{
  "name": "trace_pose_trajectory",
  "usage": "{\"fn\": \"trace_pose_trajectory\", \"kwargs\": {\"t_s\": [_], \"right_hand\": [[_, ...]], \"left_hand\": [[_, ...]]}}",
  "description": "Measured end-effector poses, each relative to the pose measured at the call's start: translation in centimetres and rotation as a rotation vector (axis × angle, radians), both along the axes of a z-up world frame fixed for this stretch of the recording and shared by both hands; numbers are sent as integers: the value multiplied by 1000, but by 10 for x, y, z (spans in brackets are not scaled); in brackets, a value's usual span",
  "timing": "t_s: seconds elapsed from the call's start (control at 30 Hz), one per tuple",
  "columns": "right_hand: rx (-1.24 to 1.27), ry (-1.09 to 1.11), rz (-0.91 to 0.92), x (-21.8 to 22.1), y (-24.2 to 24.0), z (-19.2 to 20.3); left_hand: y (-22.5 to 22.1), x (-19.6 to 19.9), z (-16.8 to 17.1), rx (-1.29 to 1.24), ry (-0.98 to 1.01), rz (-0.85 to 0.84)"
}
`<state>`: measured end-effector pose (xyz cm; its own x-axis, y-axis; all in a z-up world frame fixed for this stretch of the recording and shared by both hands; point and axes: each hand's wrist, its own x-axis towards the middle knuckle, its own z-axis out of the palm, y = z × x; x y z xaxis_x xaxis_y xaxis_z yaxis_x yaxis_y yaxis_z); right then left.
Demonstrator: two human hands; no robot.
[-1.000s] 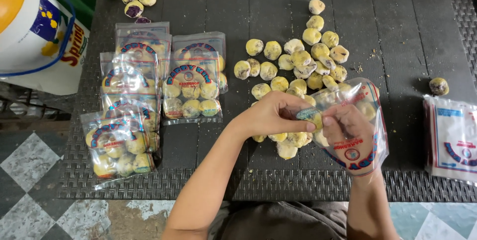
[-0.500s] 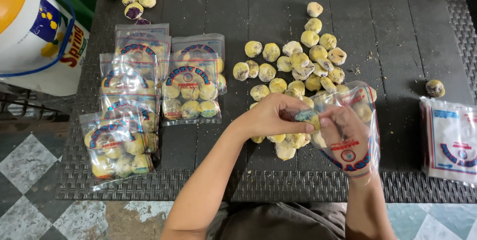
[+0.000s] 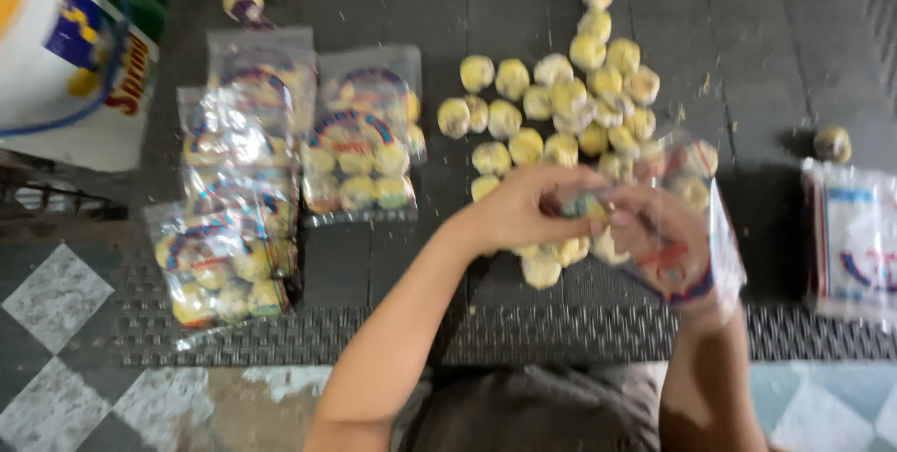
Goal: The person is manually sorting and packing small round baked goods into clear plastic bags on a table.
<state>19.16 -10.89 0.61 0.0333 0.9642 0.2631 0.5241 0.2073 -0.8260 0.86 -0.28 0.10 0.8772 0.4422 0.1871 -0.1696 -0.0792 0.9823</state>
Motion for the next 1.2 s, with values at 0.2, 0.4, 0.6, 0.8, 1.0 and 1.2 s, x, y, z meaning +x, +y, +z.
{"fn": "trace_pose_trajectory", "kwargs": {"t_s": [0.2, 0.4, 0.6, 0.8, 1.0, 1.2], "right_hand": [[-66, 304, 339, 27, -18, -9], [215, -112, -188, 27, -39, -21], [-85, -471, 185, -61, -38, -13], [-156, -663, -13, -70, -45, -26], [67, -420, -30, -52, -45, -40], [-169, 263, -159, -31, -51, -55]], "left_hand": [[8, -3, -8, 77, 38, 93], [30, -20, -11, -361, -299, 429], [27, -11, -17, -441, -329, 489], [21, -12, -11, -346, -387, 420], [21, -14, -10, -372, -389, 453], [22, -5, -12, -497, -443, 486]]}}
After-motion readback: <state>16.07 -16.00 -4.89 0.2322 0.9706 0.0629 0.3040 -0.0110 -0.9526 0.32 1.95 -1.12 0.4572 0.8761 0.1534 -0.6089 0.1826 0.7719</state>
